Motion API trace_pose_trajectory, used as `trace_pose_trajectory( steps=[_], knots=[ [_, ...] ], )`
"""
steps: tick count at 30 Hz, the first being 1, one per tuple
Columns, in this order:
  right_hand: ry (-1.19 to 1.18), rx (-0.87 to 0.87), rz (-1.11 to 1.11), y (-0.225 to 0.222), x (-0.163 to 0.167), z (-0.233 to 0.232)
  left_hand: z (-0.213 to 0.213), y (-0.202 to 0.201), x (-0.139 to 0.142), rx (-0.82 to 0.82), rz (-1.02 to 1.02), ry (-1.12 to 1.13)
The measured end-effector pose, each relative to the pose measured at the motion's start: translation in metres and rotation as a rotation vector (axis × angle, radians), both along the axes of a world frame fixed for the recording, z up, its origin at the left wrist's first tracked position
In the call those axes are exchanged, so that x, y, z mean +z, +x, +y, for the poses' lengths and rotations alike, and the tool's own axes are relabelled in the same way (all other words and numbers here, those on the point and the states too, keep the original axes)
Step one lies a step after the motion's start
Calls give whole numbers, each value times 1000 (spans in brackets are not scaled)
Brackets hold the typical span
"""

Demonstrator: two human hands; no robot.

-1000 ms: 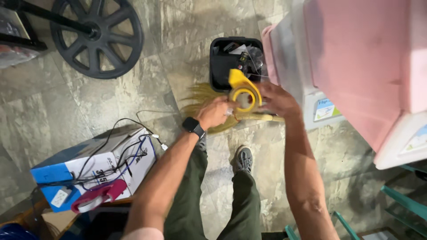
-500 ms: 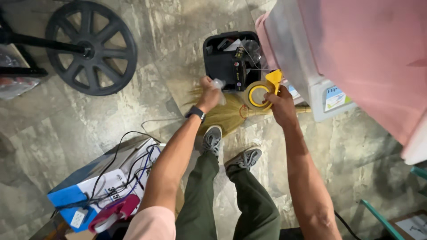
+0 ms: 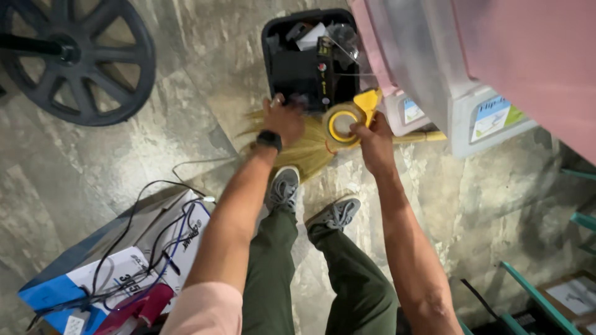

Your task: The person gathers small parts and a black electronic device from the floor and places them into a cardboard box. They use crimping pliers on a cable at a workbench, use a computer mouse and keyboard at a desk, then seal the box with tape and sweep the floor with a broom.

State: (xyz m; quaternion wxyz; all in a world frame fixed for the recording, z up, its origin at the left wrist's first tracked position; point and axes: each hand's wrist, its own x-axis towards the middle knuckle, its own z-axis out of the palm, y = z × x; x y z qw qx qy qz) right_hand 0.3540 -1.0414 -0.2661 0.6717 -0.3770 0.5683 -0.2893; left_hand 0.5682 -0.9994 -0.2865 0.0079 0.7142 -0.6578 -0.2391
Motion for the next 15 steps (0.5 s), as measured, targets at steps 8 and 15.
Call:
trace_pose_trajectory(
  steps=[8,15],
  knots=[
    [10,-67,-91,2,16,-1,-15,24,10,18,251,93],
    [39,-75,-82,-17,36,5,-5,18,45,343,369,-374]
  ],
)
